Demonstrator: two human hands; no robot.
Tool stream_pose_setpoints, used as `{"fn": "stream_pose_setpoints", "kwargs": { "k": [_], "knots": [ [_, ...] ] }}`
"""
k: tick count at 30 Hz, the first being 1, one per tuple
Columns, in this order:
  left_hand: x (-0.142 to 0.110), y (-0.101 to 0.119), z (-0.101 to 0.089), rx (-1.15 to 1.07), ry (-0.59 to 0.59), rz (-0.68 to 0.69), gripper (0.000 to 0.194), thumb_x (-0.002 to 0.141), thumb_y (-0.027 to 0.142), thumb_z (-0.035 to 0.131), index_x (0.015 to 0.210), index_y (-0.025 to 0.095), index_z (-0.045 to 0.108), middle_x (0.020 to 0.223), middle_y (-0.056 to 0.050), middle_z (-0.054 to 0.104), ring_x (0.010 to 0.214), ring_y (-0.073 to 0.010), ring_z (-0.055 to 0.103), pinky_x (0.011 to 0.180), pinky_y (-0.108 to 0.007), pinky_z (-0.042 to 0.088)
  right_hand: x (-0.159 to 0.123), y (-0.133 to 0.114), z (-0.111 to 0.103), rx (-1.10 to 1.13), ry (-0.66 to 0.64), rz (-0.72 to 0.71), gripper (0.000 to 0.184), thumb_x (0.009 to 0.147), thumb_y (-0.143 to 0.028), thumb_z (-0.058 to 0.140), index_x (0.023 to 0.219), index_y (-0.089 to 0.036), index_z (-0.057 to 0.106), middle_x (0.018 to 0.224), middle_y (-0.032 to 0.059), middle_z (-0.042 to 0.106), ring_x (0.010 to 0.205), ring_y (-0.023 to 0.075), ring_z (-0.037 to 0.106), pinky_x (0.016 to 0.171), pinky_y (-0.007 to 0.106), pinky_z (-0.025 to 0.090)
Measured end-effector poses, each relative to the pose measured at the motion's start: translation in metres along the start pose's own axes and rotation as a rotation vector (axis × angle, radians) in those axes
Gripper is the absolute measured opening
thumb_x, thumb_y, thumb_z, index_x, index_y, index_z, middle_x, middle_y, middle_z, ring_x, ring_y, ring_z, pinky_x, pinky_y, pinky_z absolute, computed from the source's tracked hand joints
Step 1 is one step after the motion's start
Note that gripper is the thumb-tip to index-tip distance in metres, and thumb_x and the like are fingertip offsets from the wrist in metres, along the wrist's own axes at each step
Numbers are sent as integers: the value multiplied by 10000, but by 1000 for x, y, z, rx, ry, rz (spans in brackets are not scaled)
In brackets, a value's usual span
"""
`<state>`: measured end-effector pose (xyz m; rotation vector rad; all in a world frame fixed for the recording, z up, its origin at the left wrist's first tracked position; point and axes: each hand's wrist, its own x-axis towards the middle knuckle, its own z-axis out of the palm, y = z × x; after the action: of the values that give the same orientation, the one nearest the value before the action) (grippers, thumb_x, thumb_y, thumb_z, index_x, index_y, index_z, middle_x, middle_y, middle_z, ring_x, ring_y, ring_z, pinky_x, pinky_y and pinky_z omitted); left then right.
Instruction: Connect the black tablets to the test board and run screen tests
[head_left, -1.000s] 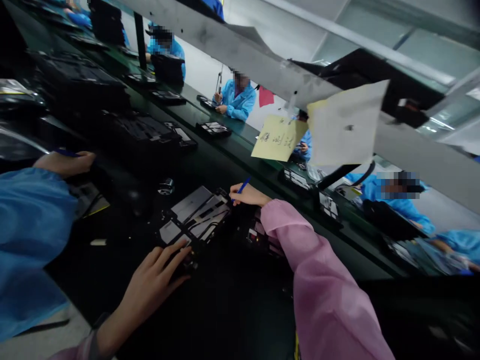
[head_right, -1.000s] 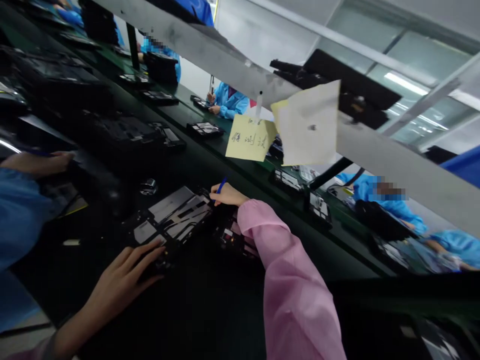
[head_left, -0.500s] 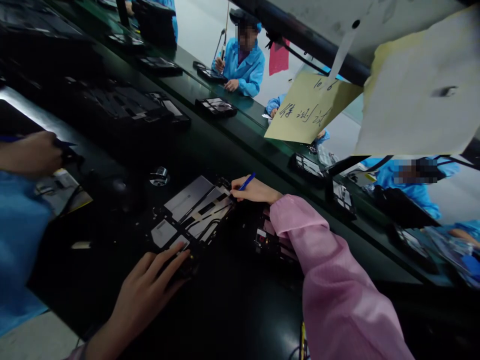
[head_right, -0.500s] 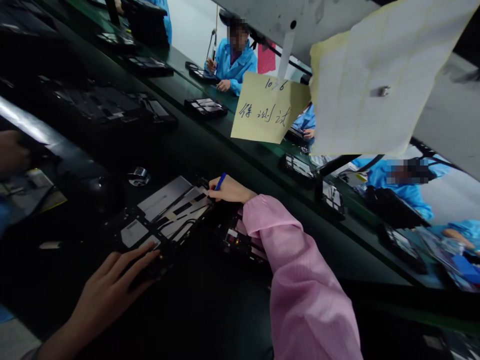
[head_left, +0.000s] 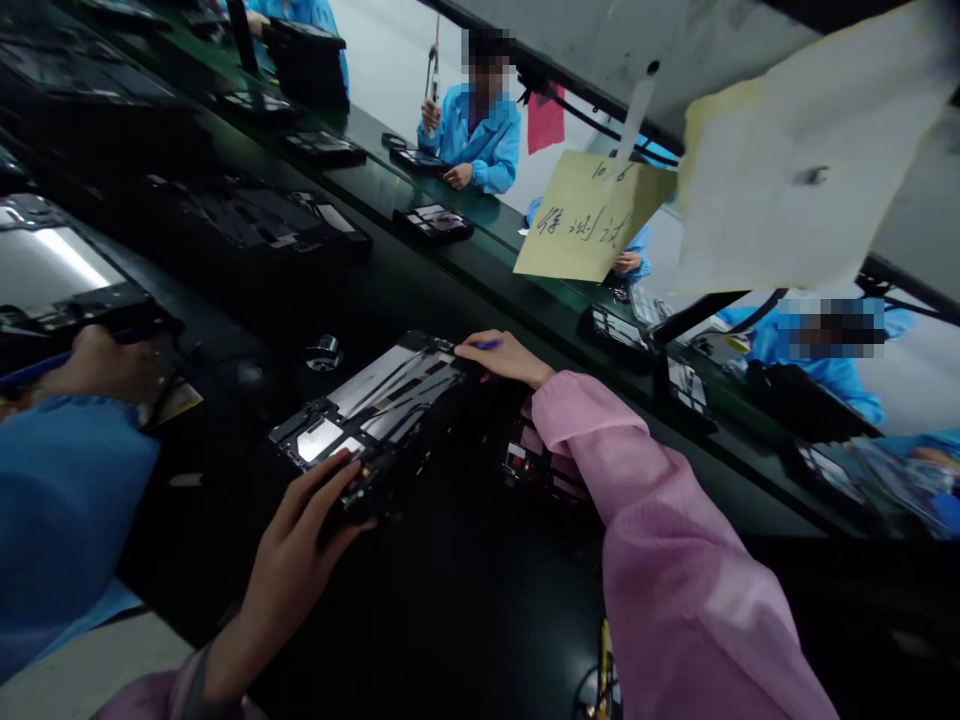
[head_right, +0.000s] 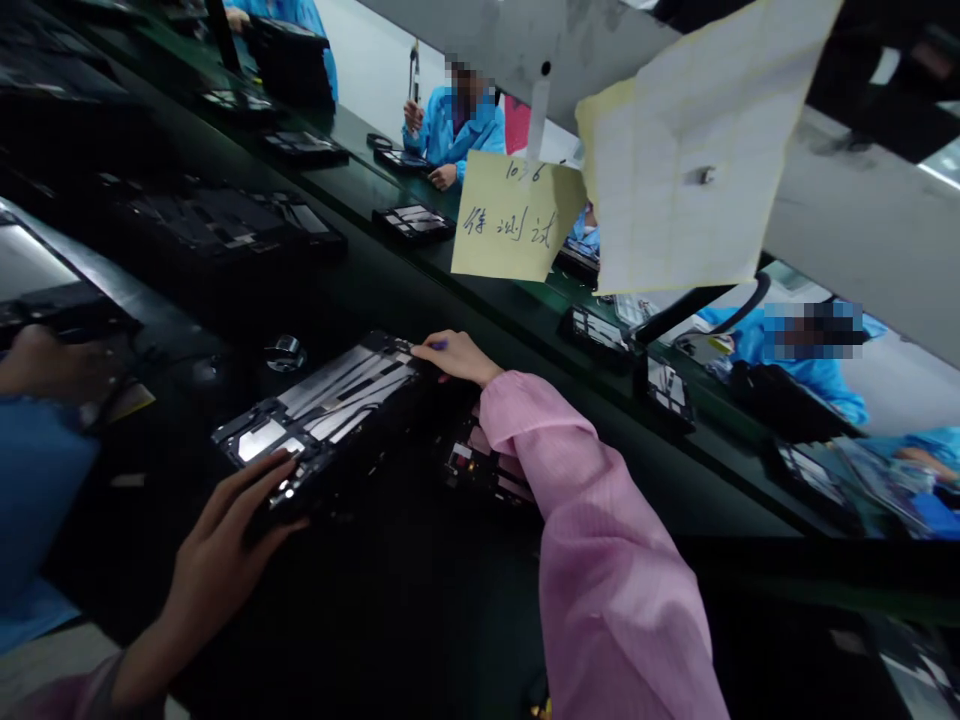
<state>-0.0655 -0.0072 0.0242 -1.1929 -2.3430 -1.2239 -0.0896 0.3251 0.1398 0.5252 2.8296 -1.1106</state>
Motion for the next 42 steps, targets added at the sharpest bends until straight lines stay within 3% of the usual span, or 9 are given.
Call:
{"fn": "stream_pose_setpoints", "kwargs": {
  "k": [7,11,15,20,23,26,31,37,42],
  "knots": [
    [38,23,-34,-96,67,18,496,890,283,594,1365,274,452,1348,-78,527,1237,-264,529,1065,-425,429,-23,-32,-22,306,246,160,168,846,-287,623,785,-131,627,749,31,611,610,100,531,485,202,454],
    [74,50,-45,-182,-36,244,540,900,282,581,1405,288,390,1438,-94,430,1329,-277,434,1097,-435,391,-114,-17,-64,493,488,148,234,789,-367,667,872,-150,640,809,26,649,691,120,587,559,217,493],
    [94,84,-17,-270,-218,411,512,930,349,515,1420,296,373,1531,-113,287,1401,-306,330,1088,-450,401,-219,33,-61,566,866,242,356,669,-461,712,869,-179,624,800,11,654,737,154,619,635,263,509],
    [75,108,32,-192,-326,404,513,944,376,473,1440,339,348,1555,-136,243,1342,-375,399,948,-529,489,-288,92,-27,147,1110,497,429,720,-596,559,787,-174,596,734,44,631,742,216,604,670,347,483],
    [47,91,25,-237,-268,249,531,938,341,489,1447,300,343,1510,-144,334,1318,-342,431,983,-518,460,-300,87,-19,-258,1142,447,388,790,-525,544,891,-159,627,891,120,667,955,299,588,864,448,434],
    [10,53,-7,-395,-135,-132,441,907,377,513,1321,230,492,1312,-121,546,1203,-274,527,943,-420,485,-291,45,6,-547,1133,243,349,919,-434,439,1071,-169,609,1042,163,662,1065,308,570,944,456,401],
    [-37,1,-36,-802,-97,-859,428,774,426,616,1120,173,629,1001,-71,663,558,-88,448,469,-217,363,-191,-44,104,-216,547,-251,237,979,-322,386,1160,-241,517,1057,61,664,933,175,650,845,280,480],
    [-24,4,-9,-1025,-113,-1088,438,724,243,663,1144,126,620,794,-45,638,450,-42,295,408,-193,188,-35,-51,138,-385,631,325,244,952,-248,436,1138,-95,468,1130,213,620,1099,259,580,913,343,414],
    [-21,2,-13,-1042,-114,-1099,562,692,280,706,1219,121,595,719,-4,588,454,-44,312,410,-192,189,-19,-39,126,-423,560,469,370,951,-361,483,1135,-41,460,1047,277,648,1066,340,610,901,440,421]
  ]
}}
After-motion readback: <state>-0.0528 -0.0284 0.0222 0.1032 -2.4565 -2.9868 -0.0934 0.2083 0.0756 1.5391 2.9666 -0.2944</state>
